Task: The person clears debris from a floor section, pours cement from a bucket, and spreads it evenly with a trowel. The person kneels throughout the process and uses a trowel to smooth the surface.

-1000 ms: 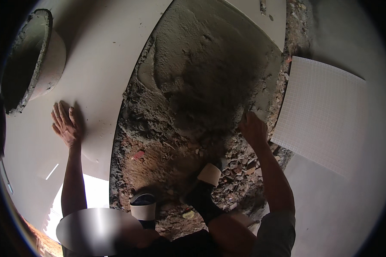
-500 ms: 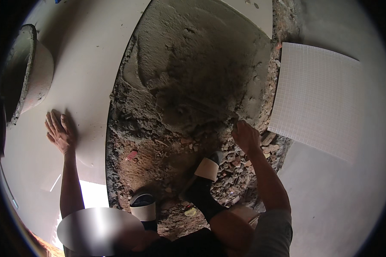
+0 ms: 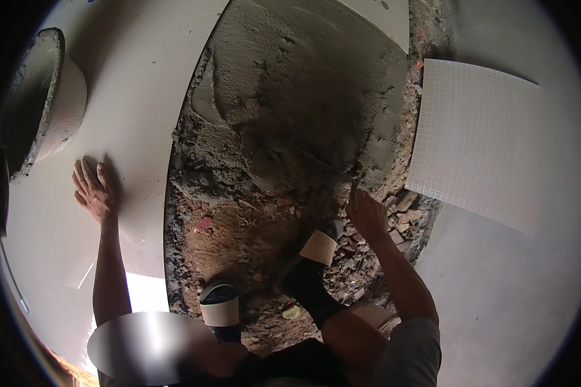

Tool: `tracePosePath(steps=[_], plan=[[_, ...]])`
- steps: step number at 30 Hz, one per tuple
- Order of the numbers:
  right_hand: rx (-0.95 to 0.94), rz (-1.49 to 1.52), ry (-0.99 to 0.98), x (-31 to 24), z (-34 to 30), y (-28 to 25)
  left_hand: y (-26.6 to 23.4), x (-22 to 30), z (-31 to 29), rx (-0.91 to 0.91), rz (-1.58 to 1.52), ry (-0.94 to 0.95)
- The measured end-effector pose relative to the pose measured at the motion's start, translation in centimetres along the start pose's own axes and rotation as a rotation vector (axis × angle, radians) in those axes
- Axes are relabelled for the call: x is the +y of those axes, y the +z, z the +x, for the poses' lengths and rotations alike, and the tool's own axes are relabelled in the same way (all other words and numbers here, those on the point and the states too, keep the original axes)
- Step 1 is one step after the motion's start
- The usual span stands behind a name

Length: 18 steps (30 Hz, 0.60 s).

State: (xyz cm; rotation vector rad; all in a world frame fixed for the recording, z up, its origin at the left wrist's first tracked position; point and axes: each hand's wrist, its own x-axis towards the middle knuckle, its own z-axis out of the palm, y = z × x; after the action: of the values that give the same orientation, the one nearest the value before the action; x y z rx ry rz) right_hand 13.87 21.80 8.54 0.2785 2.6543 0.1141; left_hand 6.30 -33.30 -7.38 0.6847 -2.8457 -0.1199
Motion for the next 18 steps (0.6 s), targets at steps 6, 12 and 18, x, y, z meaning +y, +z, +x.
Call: tracePosePath(steps=[6,12,18], plan=[[0.245,0.006,-0.119,-5.4,12.2,-6.0,-0.4,0.3,0.0,-0.072,0.004,-0.049],[-0.015,-0.082,-0.24,-8.8,6.9,-3.9,-1.0,0.8,0.1,-0.107,0.065,-0.074],[0.049,-0.208,-0.247,-9.4,4.8,-5.2,-1.1,0.8,0.0,-0.09,0.032,-0.071]])
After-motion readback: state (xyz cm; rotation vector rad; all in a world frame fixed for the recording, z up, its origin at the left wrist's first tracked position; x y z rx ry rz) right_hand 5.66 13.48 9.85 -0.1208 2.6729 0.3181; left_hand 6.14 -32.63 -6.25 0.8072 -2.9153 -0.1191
